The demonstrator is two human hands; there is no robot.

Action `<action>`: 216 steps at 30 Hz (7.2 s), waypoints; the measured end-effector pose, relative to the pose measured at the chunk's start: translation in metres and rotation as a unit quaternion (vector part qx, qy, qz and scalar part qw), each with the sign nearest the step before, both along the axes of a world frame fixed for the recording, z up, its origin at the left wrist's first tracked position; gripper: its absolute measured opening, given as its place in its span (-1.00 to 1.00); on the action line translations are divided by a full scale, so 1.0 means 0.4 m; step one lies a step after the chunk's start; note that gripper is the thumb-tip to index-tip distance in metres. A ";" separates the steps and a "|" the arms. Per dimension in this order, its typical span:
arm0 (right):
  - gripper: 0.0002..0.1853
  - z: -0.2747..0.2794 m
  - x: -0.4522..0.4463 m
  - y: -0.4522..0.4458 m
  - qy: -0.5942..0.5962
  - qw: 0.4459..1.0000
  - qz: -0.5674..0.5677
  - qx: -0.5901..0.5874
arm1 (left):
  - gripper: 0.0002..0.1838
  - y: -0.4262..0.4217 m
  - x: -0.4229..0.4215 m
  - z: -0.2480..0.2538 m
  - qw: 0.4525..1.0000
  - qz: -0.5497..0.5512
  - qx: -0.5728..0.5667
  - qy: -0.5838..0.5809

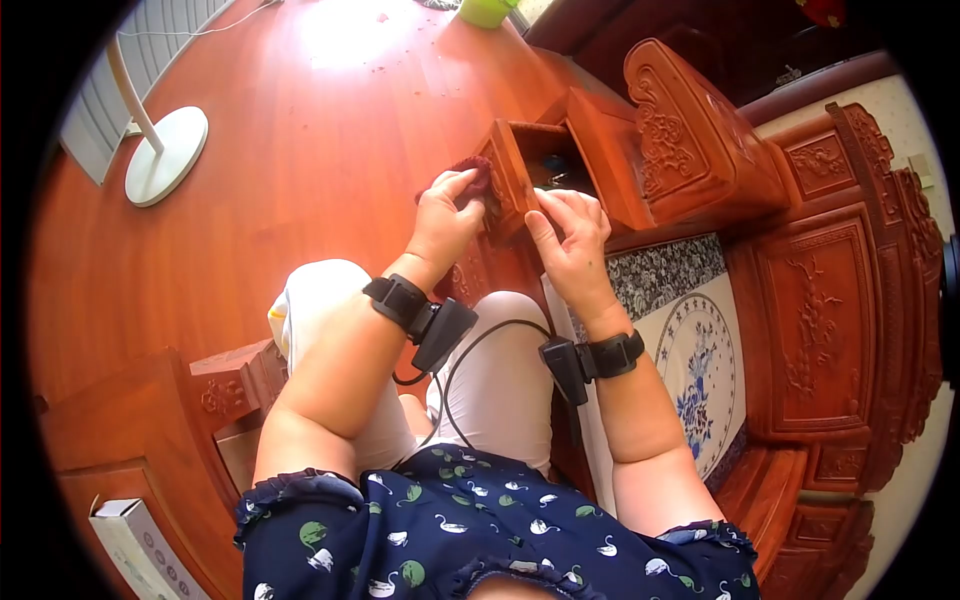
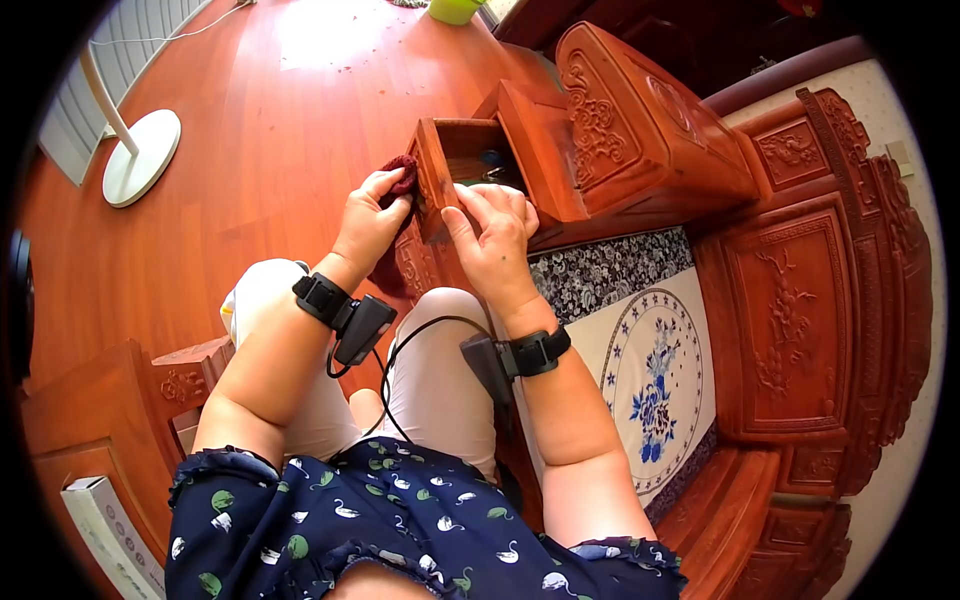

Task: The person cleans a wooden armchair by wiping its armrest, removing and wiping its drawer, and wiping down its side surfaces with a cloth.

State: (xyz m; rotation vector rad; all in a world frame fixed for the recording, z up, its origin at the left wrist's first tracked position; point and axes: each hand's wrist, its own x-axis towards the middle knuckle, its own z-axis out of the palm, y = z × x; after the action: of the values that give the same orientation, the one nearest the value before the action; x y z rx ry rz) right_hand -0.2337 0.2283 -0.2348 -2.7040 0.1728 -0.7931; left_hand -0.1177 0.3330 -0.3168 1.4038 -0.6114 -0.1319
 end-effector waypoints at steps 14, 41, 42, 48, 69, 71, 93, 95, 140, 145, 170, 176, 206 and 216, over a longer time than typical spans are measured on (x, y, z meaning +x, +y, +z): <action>-0.72 -0.007 -0.010 0.012 0.024 0.999 -0.002 -0.027 | -0.76 0.089 0.032 0.032 0.930 -0.101 -0.101 0.338; -0.74 -0.006 0.006 0.003 -0.005 1.000 -0.009 -0.001 | -0.51 0.026 0.035 -0.020 0.987 -0.142 0.078 0.002; -0.73 -0.006 0.005 0.003 -0.003 1.000 -0.009 -0.001 | -0.51 0.034 0.028 -0.006 0.984 -0.163 0.076 0.004; -0.73 -0.009 0.006 -0.003 -0.001 1.000 -0.002 -0.005 | -0.55 0.062 0.010 0.014 0.986 -0.150 0.067 0.004; -0.75 -0.009 0.002 0.003 -0.002 1.000 -0.010 -0.014 | -0.60 0.059 0.033 0.009 0.982 -0.182 0.045 0.035; -0.75 -0.009 0.001 0.004 0.001 1.000 -0.008 -0.015 | -0.59 0.062 0.034 -0.011 0.944 -0.042 0.218 -0.243; -0.73 -0.014 -0.004 0.002 -0.001 1.000 -0.016 0.001 | -0.62 0.082 -0.019 0.042 0.902 -0.257 -0.053 0.344; -0.73 -0.012 -0.002 0.005 0.001 1.000 -0.016 -0.002 | -0.55 0.086 -0.026 0.059 0.917 -0.234 -0.039 0.322; -0.74 -0.042 -0.008 0.000 -0.021 0.998 -0.026 -0.058 | -0.64 0.093 -0.009 0.029 0.872 -0.324 -0.037 0.366; -0.72 -0.036 -0.008 -0.005 -0.019 0.999 -0.023 -0.040 | -0.65 0.089 -0.004 0.054 0.800 -0.332 -0.122 0.485; -0.64 -0.034 -0.004 0.003 0.009 0.998 -0.039 -0.040 | -0.71 0.016 0.028 0.006 0.972 -0.077 -0.075 0.208; -0.65 -0.032 0.003 0.004 0.001 0.998 -0.044 -0.037 | -0.72 0.000 0.015 -0.010 0.983 0.055 0.074 -0.160; -0.61 -0.004 0.012 0.128 -0.075 0.990 0.071 0.092 | -0.79 0.104 0.061 0.062 0.927 -0.203 -0.090 0.302; -0.76 -0.086 0.034 0.120 0.139 0.956 -0.029 0.255 | -0.78 0.109 0.082 0.047 0.930 -0.142 -0.126 0.313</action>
State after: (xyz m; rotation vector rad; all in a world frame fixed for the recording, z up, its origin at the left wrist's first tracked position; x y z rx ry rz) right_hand -0.2202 0.2763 -0.2690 -2.3037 0.4562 -0.3154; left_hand -0.0851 0.3767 -0.2982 0.9381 -0.2760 -0.6833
